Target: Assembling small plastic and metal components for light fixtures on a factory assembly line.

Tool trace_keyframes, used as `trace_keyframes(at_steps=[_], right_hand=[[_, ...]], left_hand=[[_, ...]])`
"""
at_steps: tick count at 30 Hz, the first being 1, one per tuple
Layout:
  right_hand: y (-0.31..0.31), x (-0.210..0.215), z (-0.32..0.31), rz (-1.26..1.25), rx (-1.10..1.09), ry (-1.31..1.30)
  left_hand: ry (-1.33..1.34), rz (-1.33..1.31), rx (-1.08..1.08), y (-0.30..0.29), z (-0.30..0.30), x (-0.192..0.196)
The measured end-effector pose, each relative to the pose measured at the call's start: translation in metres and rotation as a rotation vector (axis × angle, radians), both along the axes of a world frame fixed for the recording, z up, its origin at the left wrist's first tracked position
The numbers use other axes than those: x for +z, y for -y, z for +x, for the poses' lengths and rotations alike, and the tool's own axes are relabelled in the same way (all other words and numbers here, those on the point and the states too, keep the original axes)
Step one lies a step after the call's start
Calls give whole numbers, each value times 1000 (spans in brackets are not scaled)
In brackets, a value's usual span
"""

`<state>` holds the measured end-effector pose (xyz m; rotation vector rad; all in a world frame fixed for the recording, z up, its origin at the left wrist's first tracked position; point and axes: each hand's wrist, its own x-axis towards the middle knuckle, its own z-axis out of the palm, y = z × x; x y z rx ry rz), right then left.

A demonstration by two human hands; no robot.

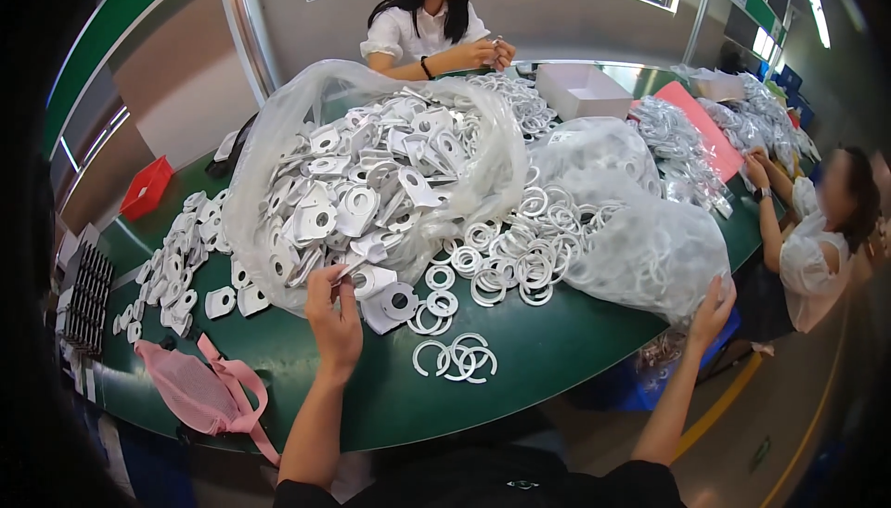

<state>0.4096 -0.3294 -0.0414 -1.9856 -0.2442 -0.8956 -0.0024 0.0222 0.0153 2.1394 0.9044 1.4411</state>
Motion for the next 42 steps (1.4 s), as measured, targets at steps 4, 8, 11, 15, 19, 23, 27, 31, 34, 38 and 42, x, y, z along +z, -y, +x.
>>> trace_keyframes(at_steps=[4, 8, 11, 15, 19, 23, 27, 31, 34, 38, 42], right_hand=[[-13, -4, 43, 194, 443, 27], [-23, 2, 65, 68, 592, 117], [-34, 4, 68, -48, 574, 107], [-41, 27, 44, -412, 262, 60], [-85, 80, -47, -459, 0, 388], [-140, 92, -110, -206, 786, 195], [-218, 96, -180, -517, 1449, -236], [-263, 83, -209, -1018, 1511, 32], [-281, 86, -208, -1165, 1533, -139], [-279, 92, -197, -924, 1481, -157], [-276, 96, -202, -449, 1422, -262]], left_hand=[[122, -155, -137, -3, 2, -7], [227, -335, -274, 2, 7, -12], [264, -392, -327, 3, 9, -17], [245, -646, -446, 2, 6, -17], [405, -658, -546, 0, 0, -15], [693, -959, -683, -2, -4, -1], [1008, -1218, -894, -5, -7, -5], [872, -1256, -908, -10, -3, -7], [744, -1074, -622, -2, 6, -11], [687, -1250, -677, -4, 1, -17], [626, -1289, -749, 3, 5, -17]])
